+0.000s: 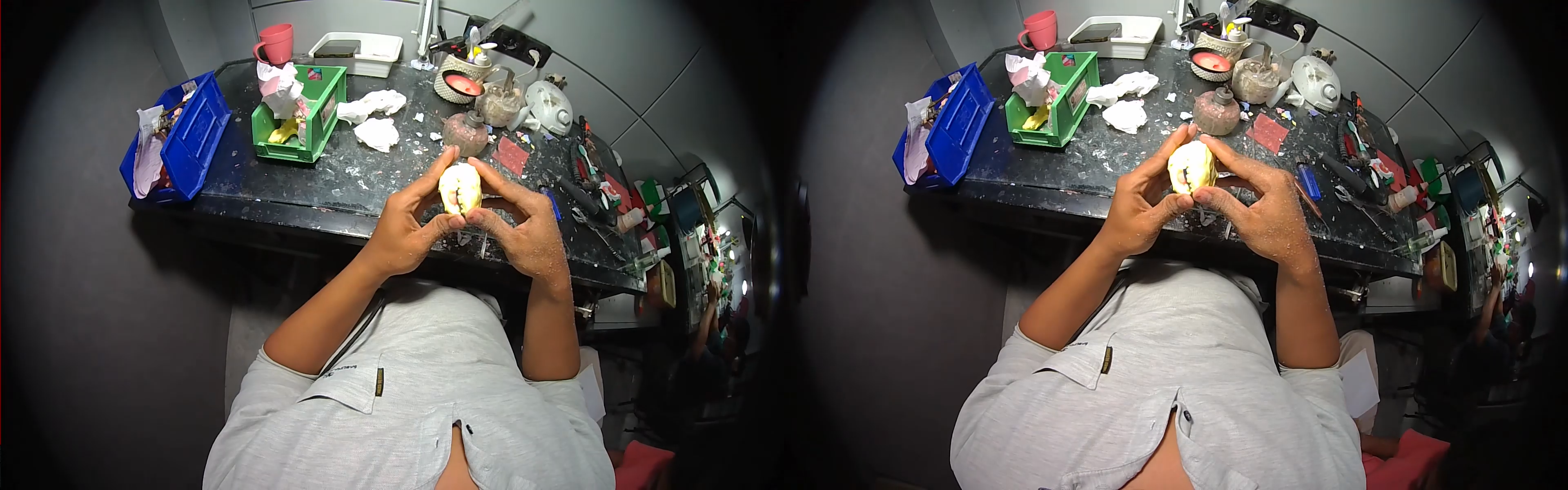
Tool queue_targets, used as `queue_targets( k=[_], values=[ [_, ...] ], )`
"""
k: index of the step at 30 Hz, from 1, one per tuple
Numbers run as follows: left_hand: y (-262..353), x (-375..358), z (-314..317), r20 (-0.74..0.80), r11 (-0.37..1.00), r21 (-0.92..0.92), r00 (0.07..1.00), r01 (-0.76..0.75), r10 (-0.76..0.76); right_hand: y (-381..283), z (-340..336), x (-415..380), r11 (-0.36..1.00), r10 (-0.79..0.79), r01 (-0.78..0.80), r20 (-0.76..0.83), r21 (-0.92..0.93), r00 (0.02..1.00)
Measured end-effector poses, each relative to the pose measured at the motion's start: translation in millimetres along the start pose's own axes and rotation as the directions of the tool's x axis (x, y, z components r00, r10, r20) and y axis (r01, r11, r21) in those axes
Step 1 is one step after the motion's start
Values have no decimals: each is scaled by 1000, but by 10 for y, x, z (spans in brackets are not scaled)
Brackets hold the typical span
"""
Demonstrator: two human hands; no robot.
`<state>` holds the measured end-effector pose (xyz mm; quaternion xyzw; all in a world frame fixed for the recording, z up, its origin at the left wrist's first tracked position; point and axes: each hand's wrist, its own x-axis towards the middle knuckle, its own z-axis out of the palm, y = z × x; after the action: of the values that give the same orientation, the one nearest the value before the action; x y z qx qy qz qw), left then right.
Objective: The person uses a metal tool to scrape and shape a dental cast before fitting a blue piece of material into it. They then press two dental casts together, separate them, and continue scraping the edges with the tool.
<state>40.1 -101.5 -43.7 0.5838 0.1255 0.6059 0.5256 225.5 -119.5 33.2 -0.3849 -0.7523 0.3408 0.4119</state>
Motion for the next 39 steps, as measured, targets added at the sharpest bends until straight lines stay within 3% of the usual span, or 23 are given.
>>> queue_targets(
  k=[5, 26, 39],
  values=[
    [-39, 14, -54, 66, 998, 62, 998, 0, -4, 17, 30, -14, 1000, 29, -29, -27, 3, 999],
    [-46, 16, -27, 43, 996, -59, 997, 66, -64, 97, 61, -11, 999, -14, 11, -64, -43, 998],
    [25, 29, -25, 82, 997, -9, 994, 77, -76, 81, 58, -17, 1000, -10, 8, -77, -24, 997]
  ],
)
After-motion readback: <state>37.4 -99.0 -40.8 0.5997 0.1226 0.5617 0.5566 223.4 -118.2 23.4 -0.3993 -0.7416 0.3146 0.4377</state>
